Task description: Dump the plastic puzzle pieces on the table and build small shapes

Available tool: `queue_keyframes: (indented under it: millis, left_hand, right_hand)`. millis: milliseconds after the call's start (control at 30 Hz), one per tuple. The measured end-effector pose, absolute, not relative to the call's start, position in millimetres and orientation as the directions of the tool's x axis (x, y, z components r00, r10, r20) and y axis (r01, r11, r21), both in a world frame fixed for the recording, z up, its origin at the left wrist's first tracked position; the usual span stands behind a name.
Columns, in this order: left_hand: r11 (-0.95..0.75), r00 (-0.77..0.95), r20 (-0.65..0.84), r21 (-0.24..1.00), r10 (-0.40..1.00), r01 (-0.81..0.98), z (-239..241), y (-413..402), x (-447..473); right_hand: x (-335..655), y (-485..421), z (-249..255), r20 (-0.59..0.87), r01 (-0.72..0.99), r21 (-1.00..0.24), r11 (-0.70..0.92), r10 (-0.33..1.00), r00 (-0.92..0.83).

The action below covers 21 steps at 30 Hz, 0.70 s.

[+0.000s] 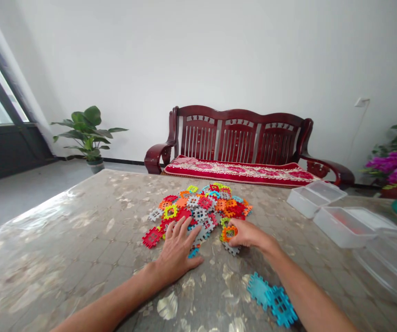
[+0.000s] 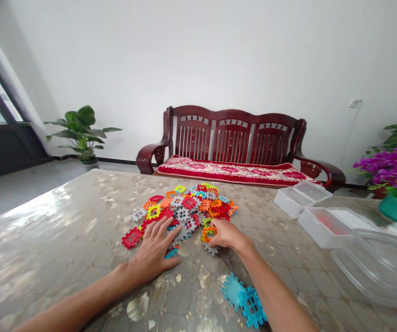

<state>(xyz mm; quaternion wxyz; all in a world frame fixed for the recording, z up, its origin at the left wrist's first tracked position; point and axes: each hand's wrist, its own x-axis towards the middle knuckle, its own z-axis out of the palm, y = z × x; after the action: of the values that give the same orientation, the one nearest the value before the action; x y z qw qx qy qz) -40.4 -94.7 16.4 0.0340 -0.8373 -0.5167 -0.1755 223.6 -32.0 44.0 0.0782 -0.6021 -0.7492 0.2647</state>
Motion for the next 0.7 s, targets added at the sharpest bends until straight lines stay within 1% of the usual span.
queue_keyframes:
  millis: [167, 267, 333, 400, 467, 567, 633, 700]
  left_hand:
    - [-0.453, 0.387, 0.394, 0.087, 0.834, 0.887, 5.1, -81.1, -48.8]
    - [-0.447, 0.381, 0.42, 0.065, 0.823, 0.892, 2.6, -73.3, -49.0]
    - [-0.454, 0.392, 0.427, 0.051, 0.815, 0.889, 1.9, -69.2, -48.7]
    - [-0.472, 0.41, 0.437, 0.037, 0.801, 0.881, 1.5, -66.2, -48.3]
    - [-0.485, 0.423, 0.447, 0.028, 0.788, 0.874, 0.9, -64.8, -47.7]
    - [-0.484, 0.418, 0.46, 0.028, 0.783, 0.875, -0.2, -64.9, -46.4]
    - [-0.477, 0.407, 0.464, 0.037, 0.787, 0.878, -0.8, -65.7, -45.5]
    - [-0.477, 0.403, 0.459, 0.051, 0.792, 0.878, -1.0, -66.4, -45.0]
  right_hand:
    - [231.5, -36.8, 40.8, -0.156, 0.885, -0.437, 0.163, 0.955, -0.253]
    - [233.7, -41.9, 41.2, -0.121, 0.881, -0.445, 0.157, 0.965, -0.233]
    - [233.6, -44.5, 40.3, -0.117, 0.849, -0.507, 0.149, 0.964, -0.239]
    - [232.8, -45.9, 37.5, -0.143, 0.774, -0.623, 0.113, 0.956, -0.254]
    - [232.0, -46.7, 34.0, -0.171, 0.666, -0.744, 0.049, 0.95, -0.261]
    - [231.2, -46.9, 33.8, -0.18, 0.488, -0.872, -0.043, 0.955, -0.236]
    - [229.0, -44.5, 40.0, -0.167, 0.382, -0.921, -0.072, 0.961, -0.222]
    - [222.8, -37.7, 50.7, -0.136, 0.336, -0.94, -0.061, 0.969, -0.204]
